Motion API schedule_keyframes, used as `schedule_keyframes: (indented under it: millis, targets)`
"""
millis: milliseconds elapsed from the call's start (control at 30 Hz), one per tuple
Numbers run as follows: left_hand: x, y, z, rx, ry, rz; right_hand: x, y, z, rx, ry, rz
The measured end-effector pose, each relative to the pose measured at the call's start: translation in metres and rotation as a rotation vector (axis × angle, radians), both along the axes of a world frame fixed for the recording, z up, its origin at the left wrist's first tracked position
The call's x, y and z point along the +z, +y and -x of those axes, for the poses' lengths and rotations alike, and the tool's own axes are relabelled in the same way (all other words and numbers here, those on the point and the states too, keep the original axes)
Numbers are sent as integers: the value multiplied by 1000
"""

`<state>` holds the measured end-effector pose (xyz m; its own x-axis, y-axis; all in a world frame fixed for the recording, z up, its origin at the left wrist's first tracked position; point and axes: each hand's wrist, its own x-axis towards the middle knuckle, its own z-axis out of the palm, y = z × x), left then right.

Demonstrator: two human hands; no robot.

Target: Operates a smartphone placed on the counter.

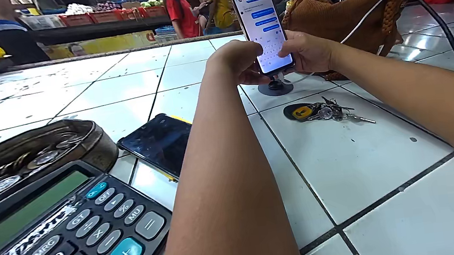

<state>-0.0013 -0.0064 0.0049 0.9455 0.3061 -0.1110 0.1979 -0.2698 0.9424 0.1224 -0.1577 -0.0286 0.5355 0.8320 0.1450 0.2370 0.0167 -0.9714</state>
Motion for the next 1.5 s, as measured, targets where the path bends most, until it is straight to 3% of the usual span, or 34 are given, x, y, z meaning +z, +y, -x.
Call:
schedule_keyframes:
  millis: [567, 733, 1200, 1500]
  targets:
    - [-2, 6, 1, -54, -23, 9, 1, 7, 9, -124, 25, -10]
    - [-3, 6, 0, -46, -27, 2, 0, 0, 2, 6, -1, 7]
    - [-2, 6, 0, -41, -28, 21, 4, 0, -2, -24, 93, 5]
    - [-2, 5, 0, -57, -34, 10, 2, 1, 3, -63, -5, 15]
